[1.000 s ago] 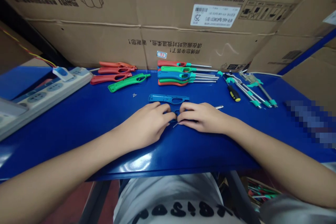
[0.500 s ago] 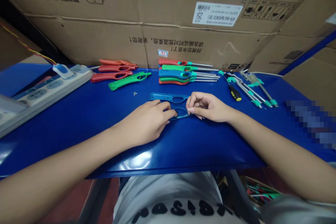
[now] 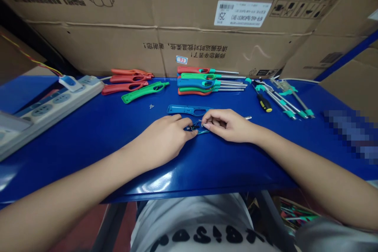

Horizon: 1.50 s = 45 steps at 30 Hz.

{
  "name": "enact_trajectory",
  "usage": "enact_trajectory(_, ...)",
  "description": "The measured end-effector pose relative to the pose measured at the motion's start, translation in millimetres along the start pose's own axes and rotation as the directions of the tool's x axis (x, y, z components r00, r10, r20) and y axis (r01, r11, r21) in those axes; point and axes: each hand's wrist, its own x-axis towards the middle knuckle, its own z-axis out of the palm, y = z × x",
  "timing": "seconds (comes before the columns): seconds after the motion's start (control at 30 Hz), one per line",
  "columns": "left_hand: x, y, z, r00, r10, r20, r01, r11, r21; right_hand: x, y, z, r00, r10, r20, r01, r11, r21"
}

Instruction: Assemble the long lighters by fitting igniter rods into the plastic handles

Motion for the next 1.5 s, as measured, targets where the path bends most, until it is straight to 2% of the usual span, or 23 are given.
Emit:
enact_trajectory(0.17, -1, 1, 0, 0.999, -0.038, 0.0, 0.038, 0.998, -0.039, 0, -1, -4, 0.992, -0.098, 0.08, 0.102, 0.994, -0.045)
enact_trajectory(0.3, -1, 1, 1, 0.999, -0.044, -0.001, 0.044, 0.998, -0.049, -2, 2, -7, 0.996, -0.085, 0.036, 0.087, 0.995, -0.055)
enact_trajectory(0.5, -2, -2, 1, 0.999, -0.03, -0.016, 0.028, 0.997, -0.075, -4, 3, -11, 0.989, -0.115, 0.09, 0.122, 0.989, -0.08)
enact_trajectory(0.77, -2, -3, -1, 1.0, -0.024, 0.009, 0.024, 0.995, -0.093, -2, 1, -8, 0.993, -0.105, 0.05, 0.111, 0.986, -0.123)
enact_trajectory(1.0, -3, 5, 1, 0.998, 0.004, 0.069, -0.009, 0.998, 0.063, 1, -1, -3, 0.999, -0.046, -0.009, 0.045, 0.991, -0.123)
enact_trajectory(1.37, -3, 4, 2, 0.999, -0.007, 0.046, 0.006, 1.0, 0.031, -3, -2, -12, 0.99, -0.132, 0.045, 0.133, 0.991, -0.018)
enact_trajectory(1.5, -3, 4, 2, 0.998, -0.02, 0.06, 0.019, 1.0, 0.018, -4, -6, -10, 0.991, -0.133, 0.012, 0.134, 0.989, -0.062)
